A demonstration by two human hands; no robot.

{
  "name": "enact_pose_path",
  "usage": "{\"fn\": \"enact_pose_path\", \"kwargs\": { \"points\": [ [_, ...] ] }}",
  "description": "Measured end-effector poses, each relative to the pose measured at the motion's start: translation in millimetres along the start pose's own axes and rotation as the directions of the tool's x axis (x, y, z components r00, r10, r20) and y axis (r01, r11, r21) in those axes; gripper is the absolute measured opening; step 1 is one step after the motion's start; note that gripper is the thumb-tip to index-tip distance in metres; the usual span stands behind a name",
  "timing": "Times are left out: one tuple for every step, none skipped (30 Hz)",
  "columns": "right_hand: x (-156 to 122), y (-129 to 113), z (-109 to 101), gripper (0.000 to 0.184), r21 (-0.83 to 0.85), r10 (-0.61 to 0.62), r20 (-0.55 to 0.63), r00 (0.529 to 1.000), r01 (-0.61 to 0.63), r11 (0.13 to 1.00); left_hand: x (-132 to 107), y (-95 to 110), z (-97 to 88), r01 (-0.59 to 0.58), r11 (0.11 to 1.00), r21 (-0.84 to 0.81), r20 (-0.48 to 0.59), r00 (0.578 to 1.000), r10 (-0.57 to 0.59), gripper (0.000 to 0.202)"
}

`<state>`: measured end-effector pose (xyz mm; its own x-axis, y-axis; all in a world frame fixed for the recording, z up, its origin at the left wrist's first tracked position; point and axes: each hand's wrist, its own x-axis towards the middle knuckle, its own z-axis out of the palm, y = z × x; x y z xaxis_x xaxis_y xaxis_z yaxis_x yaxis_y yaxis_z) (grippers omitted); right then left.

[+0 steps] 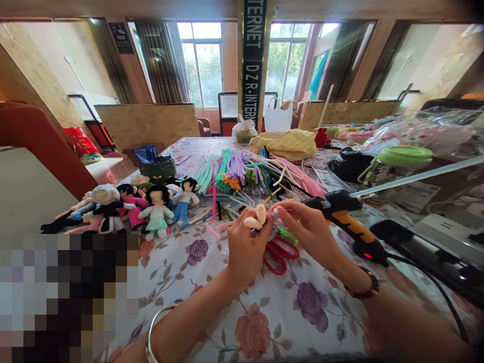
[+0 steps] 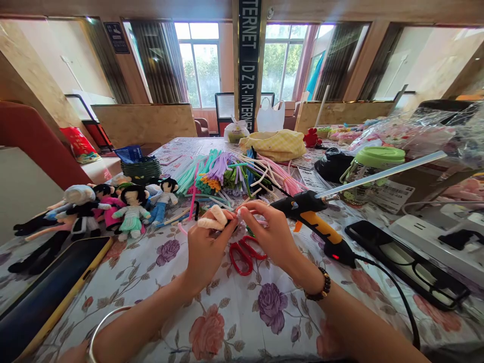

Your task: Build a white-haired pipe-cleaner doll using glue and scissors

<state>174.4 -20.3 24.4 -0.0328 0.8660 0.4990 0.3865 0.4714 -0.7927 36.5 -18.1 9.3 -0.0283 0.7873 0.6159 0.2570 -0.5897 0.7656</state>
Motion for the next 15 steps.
{"fn": "enact_pose_path", "kwargs": {
  "points": [
    [-0.2, -0.7, -0.2, 0.026, -0.013, -0.009, 0.008, 1.0, 0.009, 1.0, 0.2, 0.1, -0.1, -0.011, 1.0, -0.008, 0.001, 1.0, 0.011, 0.008],
    [-0.3, -1.3, -0.4, 0.026, -0.026, -0.012, 0.01, 1.0, 0.012, 1.0, 0.4, 0.3, -0.2, -0.024, 1.0, -0.013, 0.001, 1.0, 0.024, 0.008],
    [-0.4, -1.6, -0.4, 0.026, -0.037, -0.011, 0.008, 1.0, 0.011, 0.999, 0.7, 0.5, -0.2, -0.037, 0.999, -0.015, 0.0, 0.999, 0.037, 0.008],
    [-0.4, -1.6, -0.3, 0.026, -0.048, -0.01, 0.003, 1.0, 0.01, 0.999, 0.9, 0.7, -0.3, -0.048, 0.999, -0.012, 0.0, 0.999, 0.048, 0.008],
    [-0.5, -1.3, 0.0, 0.025, -0.057, -0.01, -0.004, 1.0, 0.01, 0.998, 1.1, 0.9, -0.3, -0.056, 0.998, -0.007, 0.001, 0.998, 0.056, 0.008],
    [-0.6, -0.8, 0.4, 0.025, -0.064, -0.014, -0.014, 1.0, 0.013, 0.998, 1.3, 1.2, -0.3, -0.06, 0.998, -0.001, 0.006, 0.998, 0.06, 0.009],
    [-0.8, -0.2, 0.8, 0.025, -0.07, -0.02, -0.022, 1.0, 0.018, 0.997, 1.5, 1.3, -0.2, -0.06, 0.998, 0.005, 0.012, 0.998, 0.06, 0.009],
    [-1.0, 0.3, 1.2, 0.025, -0.077, -0.027, -0.028, 0.999, 0.024, 0.997, 1.7, 1.4, -0.1, -0.053, 0.999, 0.009, 0.018, 0.998, 0.053, 0.009],
    [-1.3, 0.7, 1.5, 0.024, -0.086, -0.034, -0.033, 0.999, 0.031, 0.996, 1.9, 1.4, 0.0, -0.041, 0.999, 0.006, 0.025, 0.999, 0.041, 0.01],
    [-1.6, 0.9, 1.6, 0.024, -0.097, -0.042, -0.038, 0.998, 0.039, 0.995, 2.1, 1.2, 0.0, -0.025, 1.0, -0.003, 0.03, 0.999, 0.025, 0.011],
    [-1.8, 0.8, 1.6, 0.024, -0.109, -0.049, -0.04, 0.998, 0.045, 0.993, 2.3, 0.8, -0.1, -0.007, 1.0, -0.017, 0.034, 0.999, 0.007, 0.013],
    [-2.0, 0.4, 1.4, 0.024, -0.122, -0.053, -0.04, 0.998, 0.048, 0.991, 2.5, 0.2, -0.2, 0.014, 0.999, -0.036, 0.039, 0.999, -0.012, 0.015],
    [-2.2, -0.1, 0.9, 0.023, -0.133, -0.053, -0.038, 0.998, 0.048, 0.99, 2.7, -0.6, -0.5, 0.037, 0.998, -0.054, 0.05, 0.998, -0.034, 0.017],
    [-2.2, -0.8, 0.3, 0.022, -0.142, -0.051, -0.035, 0.998, 0.046, 0.989, 2.9, -1.3, -0.8, 0.063, 0.996, -0.069, 0.067, 0.996, -0.058, 0.018],
    [-2.2, -1.6, -0.4, 0.021, -0.15, -0.049, -0.033, 0.998, 0.044, 0.988, 3.0, -2.0, -1.2, 0.09, 0.993, -0.079, 0.087, 0.993, -0.083, 0.018]
  ]
}}
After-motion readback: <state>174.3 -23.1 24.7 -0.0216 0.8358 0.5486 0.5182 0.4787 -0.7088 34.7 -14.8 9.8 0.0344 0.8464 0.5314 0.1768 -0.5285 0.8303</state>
